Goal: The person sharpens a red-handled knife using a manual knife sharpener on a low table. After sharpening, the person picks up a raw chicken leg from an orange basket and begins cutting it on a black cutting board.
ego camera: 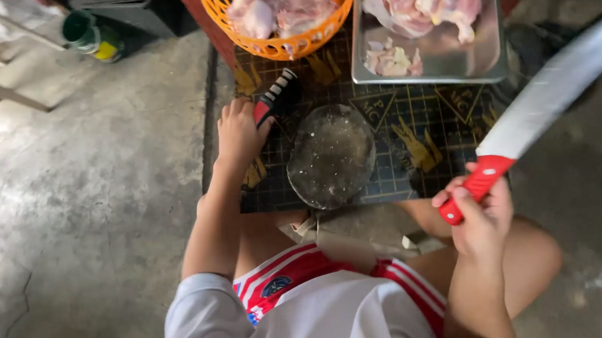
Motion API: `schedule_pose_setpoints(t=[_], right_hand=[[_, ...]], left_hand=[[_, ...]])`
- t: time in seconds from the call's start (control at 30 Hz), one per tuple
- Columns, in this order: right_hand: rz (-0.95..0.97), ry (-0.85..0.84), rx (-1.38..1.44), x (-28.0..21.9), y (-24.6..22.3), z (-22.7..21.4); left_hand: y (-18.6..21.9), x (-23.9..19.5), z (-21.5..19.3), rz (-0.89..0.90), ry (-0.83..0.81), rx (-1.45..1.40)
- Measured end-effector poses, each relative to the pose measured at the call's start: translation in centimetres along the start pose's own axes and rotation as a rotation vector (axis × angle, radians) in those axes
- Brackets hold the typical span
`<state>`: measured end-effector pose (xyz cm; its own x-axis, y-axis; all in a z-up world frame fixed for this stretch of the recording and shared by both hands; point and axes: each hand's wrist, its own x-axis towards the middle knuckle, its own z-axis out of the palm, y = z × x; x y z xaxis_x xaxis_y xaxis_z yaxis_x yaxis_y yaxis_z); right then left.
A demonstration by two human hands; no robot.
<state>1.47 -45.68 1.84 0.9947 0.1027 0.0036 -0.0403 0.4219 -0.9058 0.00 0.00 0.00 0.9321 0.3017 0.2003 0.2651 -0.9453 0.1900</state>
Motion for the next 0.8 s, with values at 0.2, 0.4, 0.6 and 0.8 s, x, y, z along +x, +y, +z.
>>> schedule_pose_setpoints(t=[0.2,0.4,0.6,0.8], right_hand=[[-0.069,-0.099,-0.639,-2.4,0.2,1.3],[-0.175,-0.153,-1.084,-2.5,-2.7,6.8],[-0.283,-0.263,-1.229,-3.0,-2.7,11.1],[-0.318,-0.336,-1.325,-3.9,-1.6,14.1]], left_hand=[[2.7,-3.7,-6.2,0.079,0.103,-0.287],[5.2,-6.7,-7.5,0.159,0.041,-0.364],[6.0,-7.8,-7.0,0.141,-0.075,-0.297],[4.2,-7.5,-9.7,0.013,-0.445,-0.439]])
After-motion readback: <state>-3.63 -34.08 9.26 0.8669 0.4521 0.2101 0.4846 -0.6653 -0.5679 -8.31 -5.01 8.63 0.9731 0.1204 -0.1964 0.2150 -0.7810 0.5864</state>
